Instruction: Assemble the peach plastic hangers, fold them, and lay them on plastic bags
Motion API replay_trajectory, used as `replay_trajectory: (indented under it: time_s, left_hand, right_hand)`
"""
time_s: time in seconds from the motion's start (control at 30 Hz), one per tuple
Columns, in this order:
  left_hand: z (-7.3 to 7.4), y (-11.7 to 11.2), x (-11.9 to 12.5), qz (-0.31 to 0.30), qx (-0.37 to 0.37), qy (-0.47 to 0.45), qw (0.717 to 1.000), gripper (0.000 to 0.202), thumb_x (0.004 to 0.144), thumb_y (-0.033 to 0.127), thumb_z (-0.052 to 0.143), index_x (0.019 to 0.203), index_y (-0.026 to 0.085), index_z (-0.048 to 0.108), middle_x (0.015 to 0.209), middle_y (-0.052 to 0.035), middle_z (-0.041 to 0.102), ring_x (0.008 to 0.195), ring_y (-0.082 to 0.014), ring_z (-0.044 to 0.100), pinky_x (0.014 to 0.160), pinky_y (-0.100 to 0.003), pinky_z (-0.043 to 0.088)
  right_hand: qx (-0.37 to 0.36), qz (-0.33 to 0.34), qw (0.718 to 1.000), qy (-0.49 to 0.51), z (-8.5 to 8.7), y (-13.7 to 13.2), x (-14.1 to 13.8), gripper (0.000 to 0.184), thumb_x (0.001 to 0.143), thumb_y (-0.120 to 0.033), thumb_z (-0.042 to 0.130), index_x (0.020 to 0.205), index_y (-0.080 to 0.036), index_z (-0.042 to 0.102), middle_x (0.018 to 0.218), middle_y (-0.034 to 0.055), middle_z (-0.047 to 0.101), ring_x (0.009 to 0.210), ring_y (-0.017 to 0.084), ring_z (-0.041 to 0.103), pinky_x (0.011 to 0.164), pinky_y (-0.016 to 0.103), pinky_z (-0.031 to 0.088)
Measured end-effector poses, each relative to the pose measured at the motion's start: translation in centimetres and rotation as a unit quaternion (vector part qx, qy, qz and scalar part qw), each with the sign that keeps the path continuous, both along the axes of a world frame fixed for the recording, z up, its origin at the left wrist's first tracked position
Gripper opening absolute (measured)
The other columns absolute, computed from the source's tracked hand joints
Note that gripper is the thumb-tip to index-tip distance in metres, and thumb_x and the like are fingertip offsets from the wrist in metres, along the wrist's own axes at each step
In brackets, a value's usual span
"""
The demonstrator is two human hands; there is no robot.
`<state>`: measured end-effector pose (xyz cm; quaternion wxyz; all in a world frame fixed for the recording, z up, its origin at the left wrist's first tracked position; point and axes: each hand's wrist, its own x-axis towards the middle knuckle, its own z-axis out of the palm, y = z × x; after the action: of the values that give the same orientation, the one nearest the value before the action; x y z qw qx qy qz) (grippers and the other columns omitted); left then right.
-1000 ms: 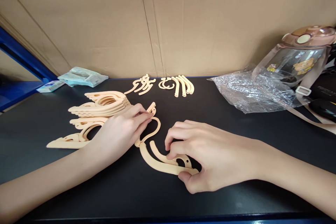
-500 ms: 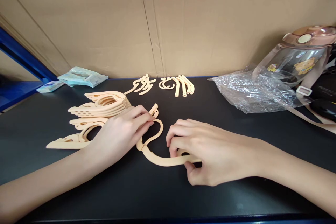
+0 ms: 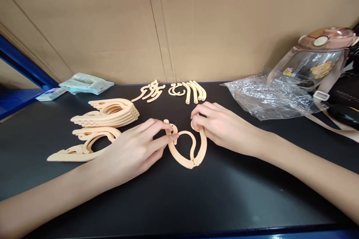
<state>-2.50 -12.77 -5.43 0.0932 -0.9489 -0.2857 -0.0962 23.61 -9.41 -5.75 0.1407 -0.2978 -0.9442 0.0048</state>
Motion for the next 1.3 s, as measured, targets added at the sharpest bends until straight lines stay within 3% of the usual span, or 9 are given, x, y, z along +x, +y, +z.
replay_trajectory:
  time_s: [0.23,0.63,0.7,0.87,1.0,1.1,1.3]
  left_hand:
    - [-0.1,-0.1,0.1,-0.026,-0.036,-0.050,0.998,0.026,0.100,0.024,0.048,0.118,0.015,0.065,0.120,-0.0118,0.059,0.114,-0.0260,0.054,0.094,-0.041,0.051]
    - [-0.1,-0.1,0.0,-0.036,-0.091,-0.111,0.989,0.015,0.097,0.028,0.058,0.101,0.016,0.066,0.115,-0.0074,0.063,0.109,-0.0224,0.055,0.093,-0.036,0.048]
    - [0.1,-0.2,0.0,-0.024,-0.113,-0.114,0.987,0.025,0.093,0.032,0.065,0.113,0.016,0.063,0.120,-0.0063,0.062,0.111,-0.0214,0.054,0.096,-0.035,0.047]
    - [0.3,-0.6,0.3,0.004,-0.170,-0.112,0.979,0.076,0.080,0.051,0.076,0.139,0.015,0.044,0.139,-0.0073,0.053,0.128,-0.0211,0.047,0.110,-0.033,0.038]
    - [0.7,-0.8,0.0,0.030,-0.201,-0.067,0.977,0.095,0.078,0.059,0.073,0.150,0.013,0.030,0.150,-0.0103,0.044,0.137,-0.0251,0.039,0.112,-0.037,0.036]
    - [1.2,-0.6,-0.4,0.043,-0.213,-0.025,0.976,0.089,0.080,0.054,0.073,0.149,0.014,0.034,0.149,-0.0085,0.046,0.135,-0.0266,0.042,0.110,-0.038,0.039]
    - [2.5,-0.9,-0.5,0.026,-0.209,0.014,0.978,0.056,0.087,0.038,0.069,0.137,0.024,0.048,0.134,-0.0015,0.058,0.115,-0.0218,0.058,0.094,-0.034,0.049]
  right_hand:
    - [0.048,-0.061,0.996,0.037,0.1,0.0,-0.3,0.003,0.092,-0.019,0.055,0.091,-0.020,0.053,0.083,0.0004,0.062,0.078,0.018,0.057,0.075,0.034,0.042]
    - [-0.025,-0.031,0.997,0.072,0.4,-1.1,-0.8,0.012,0.097,-0.025,0.049,0.099,-0.022,0.061,0.088,0.0010,0.068,0.090,0.019,0.062,0.089,0.036,0.041]
    - [-0.064,-0.019,0.995,0.078,0.5,-1.3,-1.0,0.014,0.099,-0.027,0.047,0.101,-0.023,0.061,0.093,0.0012,0.068,0.093,0.018,0.061,0.091,0.036,0.041]
    - [-0.202,-0.013,0.975,0.091,0.6,-1.8,-1.4,0.019,0.101,-0.035,0.042,0.105,-0.026,0.058,0.105,0.0013,0.067,0.101,0.018,0.058,0.086,0.034,0.046]
    - [-0.162,-0.037,0.980,0.111,0.2,-1.4,-1.0,0.018,0.099,-0.034,0.045,0.109,-0.027,0.058,0.111,0.0017,0.066,0.106,0.019,0.057,0.090,0.035,0.046]
    - [-0.123,-0.055,0.983,0.126,-0.2,-0.7,-0.5,0.018,0.097,-0.030,0.047,0.110,-0.027,0.059,0.111,0.0015,0.067,0.107,0.020,0.058,0.091,0.037,0.046]
    - [-0.093,-0.065,0.989,0.096,-0.5,0.4,0.0,0.018,0.098,-0.029,0.046,0.108,-0.025,0.060,0.106,0.0028,0.067,0.101,0.021,0.058,0.088,0.039,0.045]
